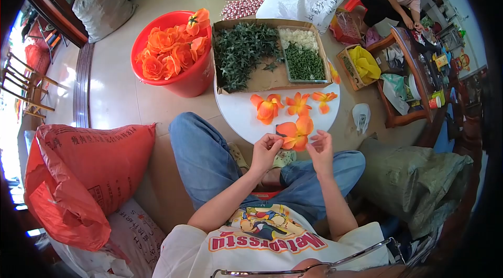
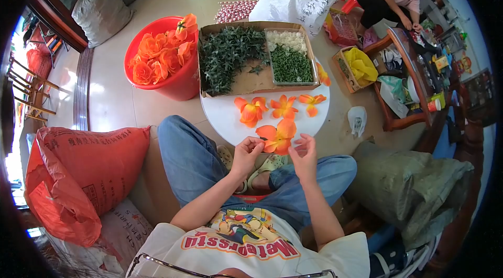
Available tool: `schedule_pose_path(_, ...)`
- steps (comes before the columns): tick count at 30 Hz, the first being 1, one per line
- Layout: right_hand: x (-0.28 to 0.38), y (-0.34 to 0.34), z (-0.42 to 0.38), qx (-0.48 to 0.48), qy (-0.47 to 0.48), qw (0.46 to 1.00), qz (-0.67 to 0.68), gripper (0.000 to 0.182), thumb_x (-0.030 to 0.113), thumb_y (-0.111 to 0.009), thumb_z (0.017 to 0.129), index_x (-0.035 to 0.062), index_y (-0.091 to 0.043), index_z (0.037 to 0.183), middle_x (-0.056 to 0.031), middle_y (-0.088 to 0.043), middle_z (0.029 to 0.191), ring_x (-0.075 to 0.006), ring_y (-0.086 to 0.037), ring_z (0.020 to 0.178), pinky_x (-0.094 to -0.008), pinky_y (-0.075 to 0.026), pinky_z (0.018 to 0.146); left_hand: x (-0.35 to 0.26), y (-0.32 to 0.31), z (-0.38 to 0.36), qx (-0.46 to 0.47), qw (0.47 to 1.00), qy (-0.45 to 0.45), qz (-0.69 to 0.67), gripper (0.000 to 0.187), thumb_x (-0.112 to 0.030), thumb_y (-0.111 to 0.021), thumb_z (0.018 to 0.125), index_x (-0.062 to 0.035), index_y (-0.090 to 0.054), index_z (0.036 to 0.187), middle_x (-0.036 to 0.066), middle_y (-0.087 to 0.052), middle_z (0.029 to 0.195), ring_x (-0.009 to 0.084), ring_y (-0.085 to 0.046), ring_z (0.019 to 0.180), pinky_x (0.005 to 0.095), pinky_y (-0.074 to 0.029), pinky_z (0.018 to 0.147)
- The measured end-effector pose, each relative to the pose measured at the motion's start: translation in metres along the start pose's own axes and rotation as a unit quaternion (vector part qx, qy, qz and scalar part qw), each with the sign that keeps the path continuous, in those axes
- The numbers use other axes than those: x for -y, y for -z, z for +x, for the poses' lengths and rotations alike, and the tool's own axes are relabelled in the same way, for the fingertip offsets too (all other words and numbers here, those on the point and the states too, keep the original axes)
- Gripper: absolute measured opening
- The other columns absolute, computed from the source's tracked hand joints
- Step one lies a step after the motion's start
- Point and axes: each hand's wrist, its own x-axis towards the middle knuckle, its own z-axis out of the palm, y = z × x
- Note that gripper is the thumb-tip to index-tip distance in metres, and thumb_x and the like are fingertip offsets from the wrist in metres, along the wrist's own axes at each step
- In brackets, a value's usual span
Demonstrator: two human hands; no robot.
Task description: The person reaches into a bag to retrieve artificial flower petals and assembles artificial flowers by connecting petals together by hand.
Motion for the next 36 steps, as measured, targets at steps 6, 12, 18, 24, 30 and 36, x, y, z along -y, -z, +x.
schedule_pose_path(6,0.034,-0.019,-0.004,-0.077,0.242,0.953,-0.166,0.032,0.002,-0.073,0.072,0.0026,-0.058,0.100,-0.0107,-0.055,0.090,-0.0252,-0.054,0.086,-0.0337,-0.045,0.075,0.002,-0.002,-0.003,0.000,1.000,0.000,-0.002,0.008,-0.005,-0.061,0.091,0.0001,-0.060,0.098,0.002,-0.065,0.087,0.0062,-0.059,0.080,0.0199,-0.047,0.072)
schedule_pose_path(12,0.025,-0.032,0.006,-0.051,0.266,0.948,-0.169,0.014,-0.002,-0.071,0.072,0.0015,-0.061,0.081,-0.0091,-0.056,0.079,-0.0266,-0.053,0.078,-0.0357,-0.044,0.069,0.006,0.001,-0.005,0.005,1.000,0.014,0.010,0.008,-0.006,-0.061,0.091,-0.0001,-0.061,0.097,0.001,-0.065,0.086,0.0059,-0.059,0.080,0.0202,-0.048,0.071)
schedule_pose_path(18,0.016,-0.033,0.005,-0.069,0.300,0.927,-0.213,0.012,0.002,-0.071,0.074,0.0017,-0.061,0.081,-0.0125,-0.057,0.082,-0.0310,-0.055,0.082,-0.0396,-0.045,0.074,0.014,0.019,-0.016,0.008,0.998,-0.010,0.064,0.013,-0.012,-0.061,0.092,-0.0011,-0.063,0.099,0.003,-0.067,0.087,0.0076,-0.061,0.081,0.0243,-0.050,0.070)
schedule_pose_path(24,-0.039,-0.023,0.025,-0.033,0.298,0.924,-0.238,0.010,0.002,-0.067,0.080,-0.0011,-0.064,0.089,-0.0179,-0.060,0.087,-0.0338,-0.057,0.086,-0.0429,-0.046,0.079,-0.065,0.077,-0.077,-0.129,0.967,-0.140,0.169,0.015,-0.014,-0.065,0.090,-0.0016,-0.063,0.098,0.003,-0.065,0.088,0.0088,-0.059,0.084,0.0258,-0.048,0.077)
schedule_pose_path(30,-0.029,-0.029,0.032,-0.050,0.334,0.912,-0.231,0.021,0.020,-0.072,0.082,-0.0003,-0.069,0.086,-0.0163,-0.063,0.081,-0.0354,-0.057,0.079,-0.0438,-0.048,0.073,-0.250,0.165,-0.214,-0.459,0.604,-0.418,0.500,0.010,-0.001,-0.065,0.082,-0.0053,-0.064,0.090,0.009,-0.063,0.086,0.0212,-0.061,0.081,0.0313,-0.049,0.072)
schedule_pose_path(36,-0.021,-0.053,0.057,-0.082,0.651,0.742,0.136,0.017,0.014,-0.071,0.081,-0.0014,-0.069,0.089,-0.0179,-0.062,0.084,-0.0352,-0.057,0.080,-0.0430,-0.048,0.075,-0.349,0.347,-0.362,-0.717,0.389,-0.421,0.397,0.009,-0.012,-0.061,0.088,-0.0029,-0.060,0.092,0.009,-0.064,0.085,0.0219,-0.063,0.078,0.0335,-0.049,0.073)
